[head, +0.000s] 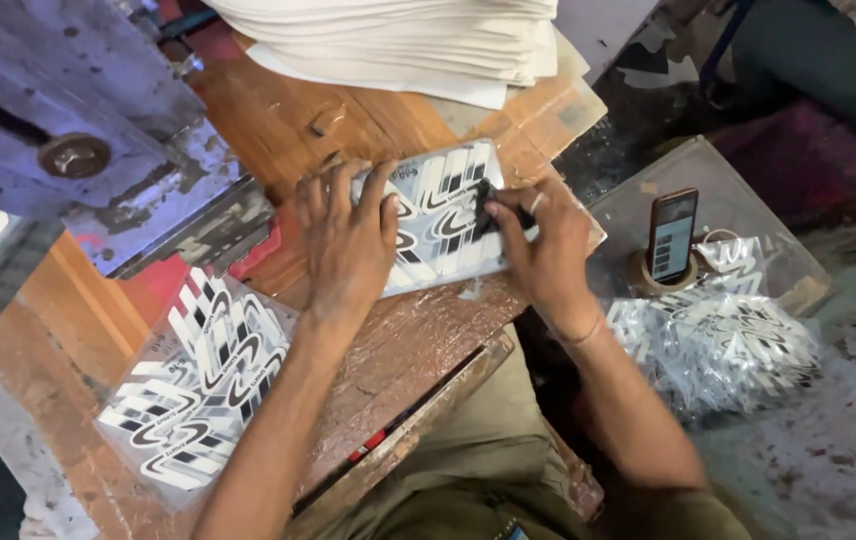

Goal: Cleaning ink residue or dust from printed stickers using a small cloth at a printing shop workbench.

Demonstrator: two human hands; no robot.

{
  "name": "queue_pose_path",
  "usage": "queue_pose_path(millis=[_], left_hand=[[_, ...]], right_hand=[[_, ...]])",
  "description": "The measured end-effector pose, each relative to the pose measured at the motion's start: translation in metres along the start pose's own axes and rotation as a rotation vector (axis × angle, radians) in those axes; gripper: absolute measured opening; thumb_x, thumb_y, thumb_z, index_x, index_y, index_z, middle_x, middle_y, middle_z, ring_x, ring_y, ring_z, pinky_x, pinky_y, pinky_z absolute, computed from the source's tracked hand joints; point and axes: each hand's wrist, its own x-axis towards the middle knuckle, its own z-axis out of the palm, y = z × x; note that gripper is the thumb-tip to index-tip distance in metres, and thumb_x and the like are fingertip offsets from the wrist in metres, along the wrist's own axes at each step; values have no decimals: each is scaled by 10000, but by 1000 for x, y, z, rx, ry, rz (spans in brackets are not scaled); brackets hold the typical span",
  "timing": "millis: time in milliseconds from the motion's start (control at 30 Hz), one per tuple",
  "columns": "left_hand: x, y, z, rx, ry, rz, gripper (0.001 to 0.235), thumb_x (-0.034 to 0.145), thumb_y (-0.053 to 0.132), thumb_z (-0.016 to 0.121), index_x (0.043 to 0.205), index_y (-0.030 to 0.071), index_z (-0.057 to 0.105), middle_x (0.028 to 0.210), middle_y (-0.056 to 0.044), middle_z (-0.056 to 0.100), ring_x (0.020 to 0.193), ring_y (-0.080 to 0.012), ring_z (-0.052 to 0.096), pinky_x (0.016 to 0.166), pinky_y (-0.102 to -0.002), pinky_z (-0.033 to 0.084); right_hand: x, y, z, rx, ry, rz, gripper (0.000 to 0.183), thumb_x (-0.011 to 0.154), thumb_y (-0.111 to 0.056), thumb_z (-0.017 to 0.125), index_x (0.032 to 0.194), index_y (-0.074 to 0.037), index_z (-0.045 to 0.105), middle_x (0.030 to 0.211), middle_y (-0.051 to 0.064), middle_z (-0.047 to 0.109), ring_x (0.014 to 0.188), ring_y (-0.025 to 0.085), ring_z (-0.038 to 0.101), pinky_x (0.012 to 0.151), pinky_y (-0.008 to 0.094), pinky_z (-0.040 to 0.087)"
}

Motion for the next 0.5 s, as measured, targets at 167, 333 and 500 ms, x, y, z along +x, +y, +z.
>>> queue_pose_path(millis=[167, 333, 500], left_hand=[[3, 6, -7, -17, -16, -32, 390, 987, 237, 693, 1355, 128, 625, 1320, -135, 510, 1272, -344, 457, 1149, -635, 274], [9, 7, -3, -18, -8, 13, 372, 962, 183, 704, 1314, 87, 633, 1306, -140, 505, 1269, -336, 454, 1169, -633, 241], [34, 26, -37, 49, -171, -52, 355, 756, 204, 789, 1056, 83, 645, 1230, -111, 524, 1288, -323, 432, 1214, -670, 70]], right_hand=[[-46, -1, -14, 46, 26, 52, 96, 927, -31, 792, 994, 8, 736, 845, 144, 657, 703, 250, 630, 621, 367, 464], [-69, 7, -50, 243, -109, 45, 131, 868, -59, 804, 963, -3, 734, 878, 109, 711, 761, 201, 686, 665, 326, 520], [-92, 7, -65, 326, -147, 262, 119, 884, -33, 779, 996, -1, 755, 827, 64, 702, 745, 141, 662, 670, 293, 502]])
